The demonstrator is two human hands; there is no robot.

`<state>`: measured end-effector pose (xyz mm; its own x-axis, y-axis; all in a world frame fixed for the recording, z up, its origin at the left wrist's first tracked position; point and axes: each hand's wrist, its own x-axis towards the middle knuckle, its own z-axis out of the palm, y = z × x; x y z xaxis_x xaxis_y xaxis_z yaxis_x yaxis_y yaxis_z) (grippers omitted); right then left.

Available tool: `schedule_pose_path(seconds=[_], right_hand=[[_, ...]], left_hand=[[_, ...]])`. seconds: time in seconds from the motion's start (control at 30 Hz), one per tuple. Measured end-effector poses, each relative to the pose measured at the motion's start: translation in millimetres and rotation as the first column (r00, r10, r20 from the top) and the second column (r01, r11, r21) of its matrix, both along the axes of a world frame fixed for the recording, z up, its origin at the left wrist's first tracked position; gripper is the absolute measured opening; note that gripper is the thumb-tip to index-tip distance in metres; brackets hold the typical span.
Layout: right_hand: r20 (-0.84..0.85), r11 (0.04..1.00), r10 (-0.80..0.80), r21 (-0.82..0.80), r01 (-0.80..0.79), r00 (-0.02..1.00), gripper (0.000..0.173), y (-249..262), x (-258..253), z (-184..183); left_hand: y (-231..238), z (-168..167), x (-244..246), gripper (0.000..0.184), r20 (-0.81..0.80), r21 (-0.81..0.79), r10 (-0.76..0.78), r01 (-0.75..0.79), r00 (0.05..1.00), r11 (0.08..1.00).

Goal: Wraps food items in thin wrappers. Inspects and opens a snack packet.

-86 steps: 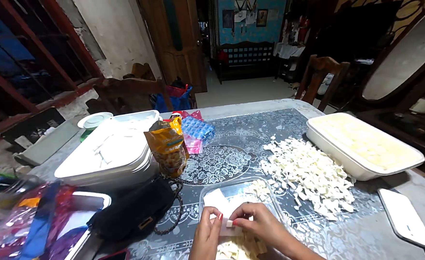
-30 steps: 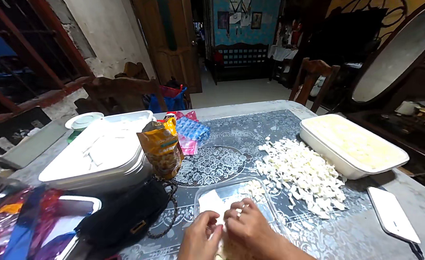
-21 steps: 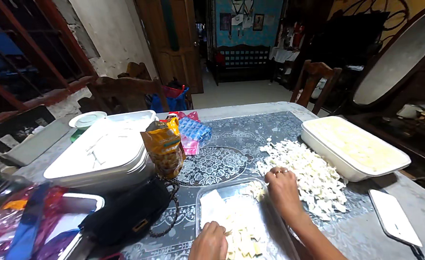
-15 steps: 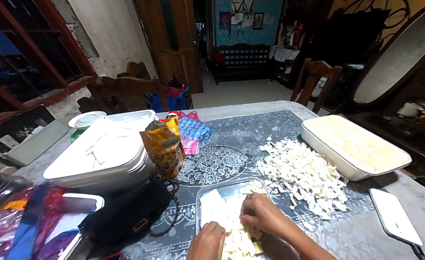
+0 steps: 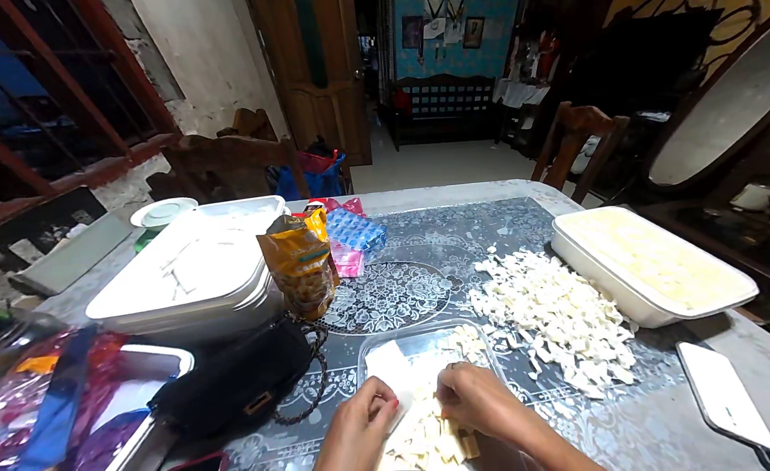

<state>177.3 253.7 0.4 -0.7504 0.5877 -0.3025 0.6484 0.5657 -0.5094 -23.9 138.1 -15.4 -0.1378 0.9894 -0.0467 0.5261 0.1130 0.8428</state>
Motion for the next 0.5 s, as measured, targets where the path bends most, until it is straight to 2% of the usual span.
schedule_pose_path(seconds=[0.17, 0.33, 0.5], right_hand=[[-0.032, 0.995, -0.069, -0.072, 0.066, 0.997, 0.025, 7, 4, 5], [-0.215, 0.987, -0.118, -0.136, 0.090, 0.969, 0.022, 13, 11, 5], [-0.498, 0.928, -0.279, -0.361, 0.096, 0.821, 0.016, 3, 4, -4]], left_hand=[[4, -8, -3, 0.015, 0.235, 0.057, 0.123, -0.140, 0.964, 0.988], [6, -9, 3, 0.013, 0.348, 0.072, 0.149, -0.185, 0.925, 0.980], [4, -13, 16, 0.010, 0.435, 0.043, 0.149, -0.186, 0.888, 0.982]])
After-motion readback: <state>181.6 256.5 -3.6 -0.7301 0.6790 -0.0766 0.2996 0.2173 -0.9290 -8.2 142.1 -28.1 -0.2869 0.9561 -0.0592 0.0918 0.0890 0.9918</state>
